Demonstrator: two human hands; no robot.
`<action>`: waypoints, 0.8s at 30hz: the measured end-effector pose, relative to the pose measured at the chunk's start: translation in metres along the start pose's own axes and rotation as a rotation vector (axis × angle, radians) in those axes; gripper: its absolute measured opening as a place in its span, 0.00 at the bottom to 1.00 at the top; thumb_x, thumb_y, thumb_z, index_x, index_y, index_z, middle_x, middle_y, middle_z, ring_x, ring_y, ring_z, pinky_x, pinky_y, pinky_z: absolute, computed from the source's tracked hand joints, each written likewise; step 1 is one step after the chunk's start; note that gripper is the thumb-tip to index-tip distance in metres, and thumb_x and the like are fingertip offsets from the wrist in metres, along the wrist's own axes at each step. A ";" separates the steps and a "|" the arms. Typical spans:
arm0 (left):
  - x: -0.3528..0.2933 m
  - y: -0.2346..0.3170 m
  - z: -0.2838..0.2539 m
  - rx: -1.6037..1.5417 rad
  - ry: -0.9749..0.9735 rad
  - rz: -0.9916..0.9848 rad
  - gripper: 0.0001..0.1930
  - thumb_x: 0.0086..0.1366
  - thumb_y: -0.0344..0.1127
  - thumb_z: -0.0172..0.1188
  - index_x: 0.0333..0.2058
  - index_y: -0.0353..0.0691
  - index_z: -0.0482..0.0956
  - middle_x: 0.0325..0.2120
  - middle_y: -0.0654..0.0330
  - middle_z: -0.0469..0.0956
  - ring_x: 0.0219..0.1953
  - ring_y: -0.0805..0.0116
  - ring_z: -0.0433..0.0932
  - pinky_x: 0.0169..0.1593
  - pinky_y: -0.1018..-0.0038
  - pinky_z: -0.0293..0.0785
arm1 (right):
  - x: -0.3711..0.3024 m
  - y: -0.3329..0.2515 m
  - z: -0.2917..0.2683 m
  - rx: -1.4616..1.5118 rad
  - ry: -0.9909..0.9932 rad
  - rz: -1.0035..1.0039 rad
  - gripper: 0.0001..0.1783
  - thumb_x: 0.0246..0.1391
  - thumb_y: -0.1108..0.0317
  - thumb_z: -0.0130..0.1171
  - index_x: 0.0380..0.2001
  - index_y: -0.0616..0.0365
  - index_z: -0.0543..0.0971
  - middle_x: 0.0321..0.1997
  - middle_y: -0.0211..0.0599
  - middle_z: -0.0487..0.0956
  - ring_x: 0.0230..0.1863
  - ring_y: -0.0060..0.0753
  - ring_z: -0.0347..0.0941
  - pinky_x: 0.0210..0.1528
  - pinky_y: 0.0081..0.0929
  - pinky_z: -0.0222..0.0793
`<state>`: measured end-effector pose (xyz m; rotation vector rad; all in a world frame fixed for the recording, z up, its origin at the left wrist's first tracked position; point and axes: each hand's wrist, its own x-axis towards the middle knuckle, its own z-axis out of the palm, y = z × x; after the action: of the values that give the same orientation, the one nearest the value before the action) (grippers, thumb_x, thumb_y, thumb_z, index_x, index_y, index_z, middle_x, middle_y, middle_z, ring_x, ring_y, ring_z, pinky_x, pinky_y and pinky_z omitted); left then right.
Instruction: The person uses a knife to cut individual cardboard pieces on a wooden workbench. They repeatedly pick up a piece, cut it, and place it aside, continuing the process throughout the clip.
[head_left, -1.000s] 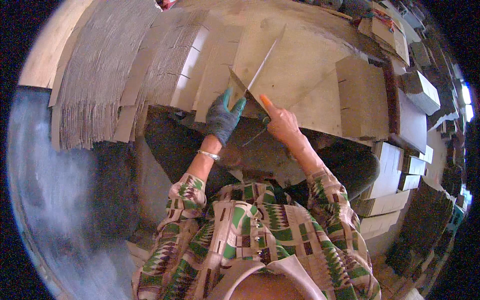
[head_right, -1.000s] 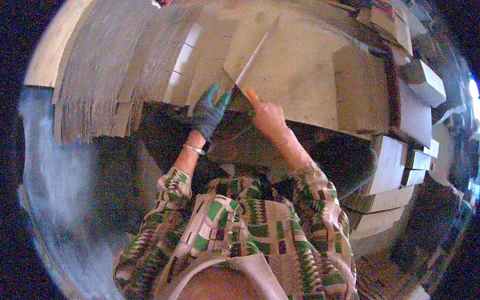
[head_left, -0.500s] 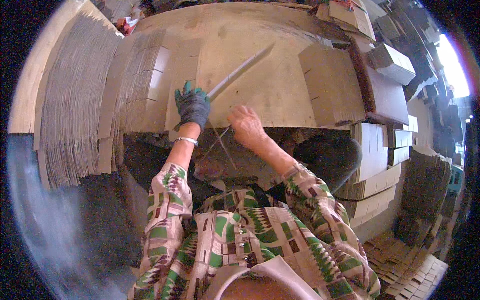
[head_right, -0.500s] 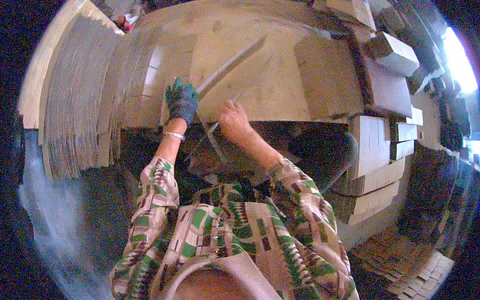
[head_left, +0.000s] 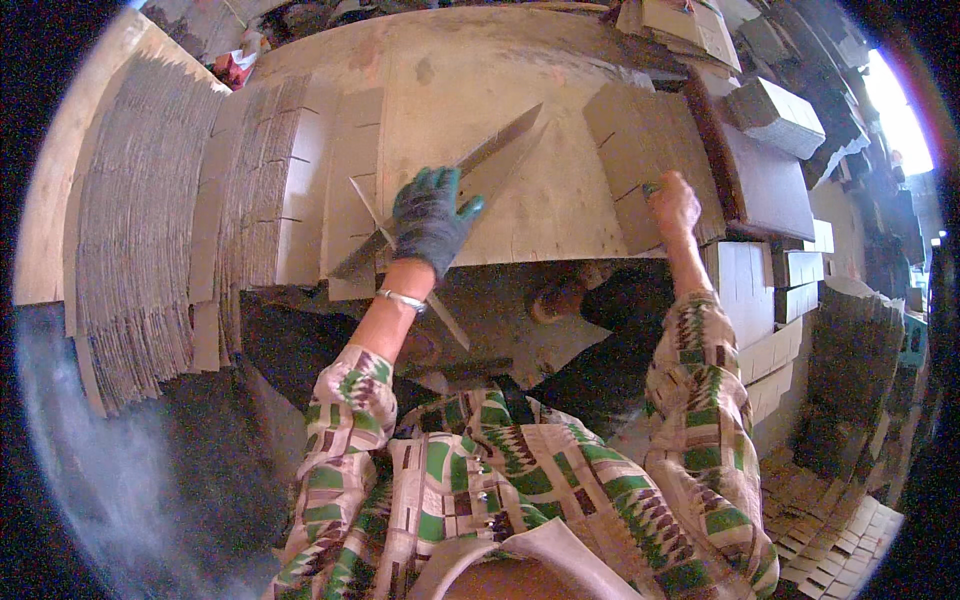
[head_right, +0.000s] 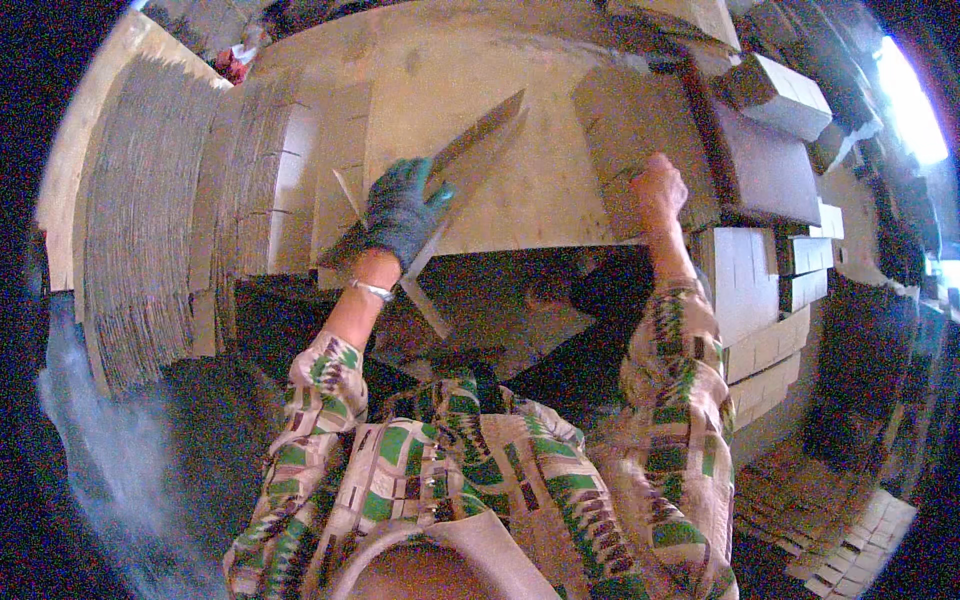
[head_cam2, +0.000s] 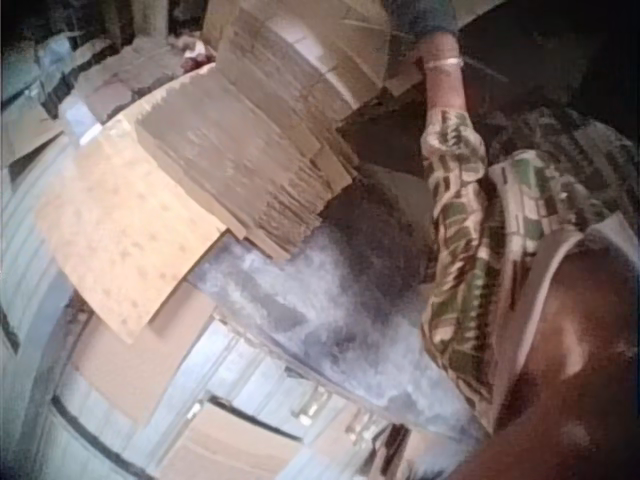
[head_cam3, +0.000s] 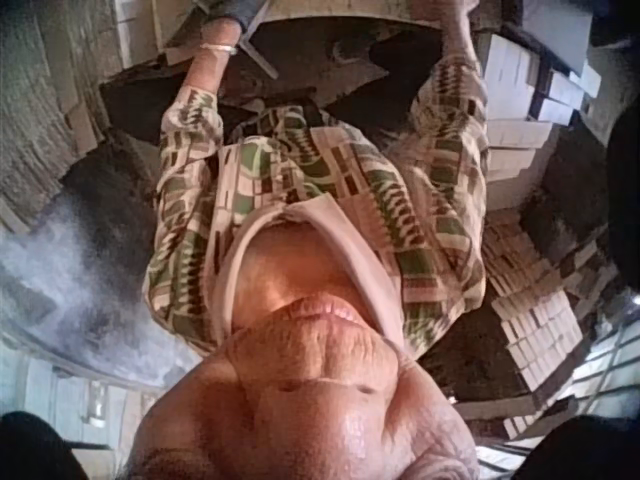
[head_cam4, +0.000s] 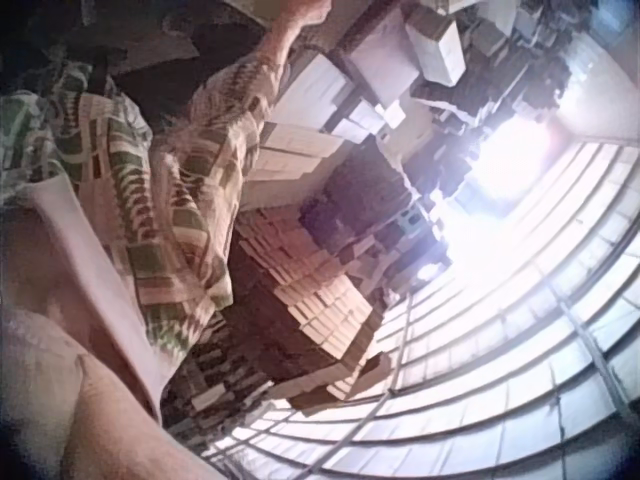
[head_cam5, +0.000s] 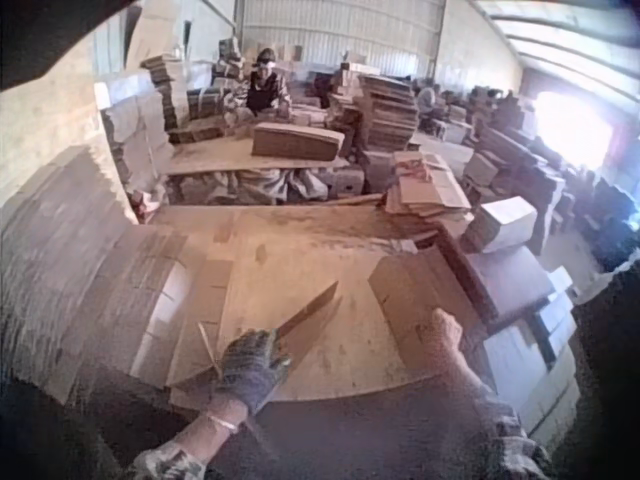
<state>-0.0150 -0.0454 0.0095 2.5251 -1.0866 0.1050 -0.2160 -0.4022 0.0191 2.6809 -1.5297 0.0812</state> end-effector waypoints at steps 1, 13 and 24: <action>0.005 0.007 -0.002 -0.031 -0.051 -0.010 0.31 0.62 0.58 0.61 0.55 0.40 0.75 0.54 0.46 0.75 0.59 0.46 0.71 0.61 0.51 0.66 | 0.001 -0.001 -0.009 0.133 0.040 0.056 0.19 0.48 0.60 0.67 0.45 0.49 0.80 0.48 0.43 0.82 0.51 0.46 0.79 0.51 0.43 0.76; 0.029 0.013 0.059 -0.002 -0.333 -0.007 0.18 0.68 0.47 0.49 0.45 0.46 0.83 0.47 0.51 0.82 0.51 0.52 0.80 0.53 0.53 0.74 | -0.046 -0.052 -0.038 0.659 0.308 -0.142 0.30 0.48 0.79 0.55 0.58 0.54 0.77 0.44 0.47 0.84 0.44 0.47 0.82 0.48 0.37 0.76; 0.027 0.025 0.058 0.011 -0.288 0.044 0.17 0.69 0.42 0.46 0.36 0.47 0.85 0.37 0.50 0.84 0.40 0.48 0.84 0.44 0.53 0.79 | -0.093 -0.151 -0.025 0.577 -0.007 -0.447 0.51 0.47 0.75 0.60 0.72 0.27 0.55 0.28 0.55 0.82 0.31 0.62 0.79 0.34 0.53 0.74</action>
<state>-0.0188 -0.1017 -0.0296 2.5817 -1.2514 -0.2489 -0.1337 -0.2438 0.0339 3.3940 -0.9729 0.5701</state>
